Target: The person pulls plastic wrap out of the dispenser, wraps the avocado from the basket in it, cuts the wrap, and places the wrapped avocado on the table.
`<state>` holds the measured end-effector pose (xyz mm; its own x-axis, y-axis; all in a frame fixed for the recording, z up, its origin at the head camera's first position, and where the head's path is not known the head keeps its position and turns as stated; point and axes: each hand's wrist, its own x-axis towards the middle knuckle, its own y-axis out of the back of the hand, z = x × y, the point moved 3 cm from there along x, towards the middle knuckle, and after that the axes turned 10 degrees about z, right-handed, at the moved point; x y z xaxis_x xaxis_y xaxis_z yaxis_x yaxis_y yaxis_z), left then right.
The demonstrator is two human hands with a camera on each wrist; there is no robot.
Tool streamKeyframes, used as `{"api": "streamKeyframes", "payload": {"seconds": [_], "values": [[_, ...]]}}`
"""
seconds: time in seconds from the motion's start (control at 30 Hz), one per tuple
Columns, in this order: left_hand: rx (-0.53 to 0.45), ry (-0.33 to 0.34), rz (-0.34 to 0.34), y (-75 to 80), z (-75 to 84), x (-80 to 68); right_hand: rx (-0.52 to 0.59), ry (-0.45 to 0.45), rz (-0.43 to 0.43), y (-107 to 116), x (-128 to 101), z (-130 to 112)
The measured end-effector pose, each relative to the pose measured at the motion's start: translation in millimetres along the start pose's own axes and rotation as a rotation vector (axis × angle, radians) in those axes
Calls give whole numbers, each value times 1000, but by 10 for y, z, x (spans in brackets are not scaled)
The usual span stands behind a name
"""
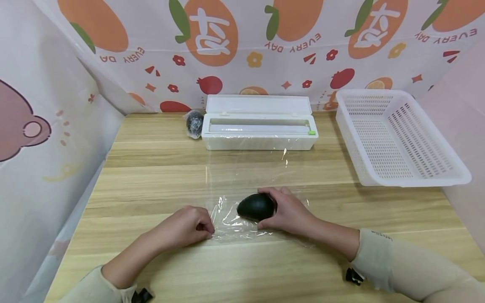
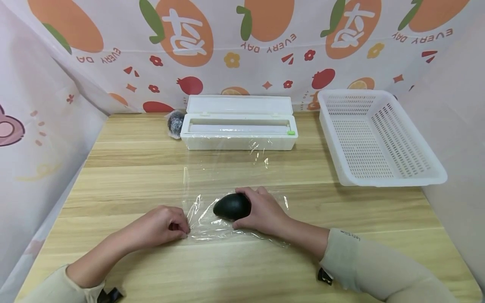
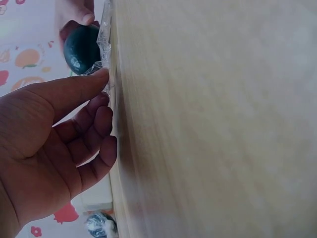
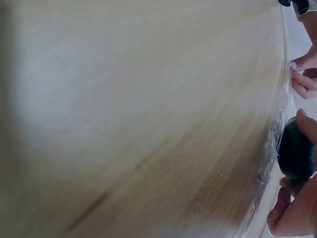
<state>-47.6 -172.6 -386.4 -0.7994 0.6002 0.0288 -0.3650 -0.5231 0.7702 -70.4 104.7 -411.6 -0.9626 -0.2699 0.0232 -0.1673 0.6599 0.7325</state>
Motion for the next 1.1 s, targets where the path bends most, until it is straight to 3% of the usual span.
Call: {"api": "streamKeyframes", "payload": {"seconds": [1.1], "values": [[32, 10, -2, -12, -19, 14, 81, -14, -20, 22, 93, 77]]}}
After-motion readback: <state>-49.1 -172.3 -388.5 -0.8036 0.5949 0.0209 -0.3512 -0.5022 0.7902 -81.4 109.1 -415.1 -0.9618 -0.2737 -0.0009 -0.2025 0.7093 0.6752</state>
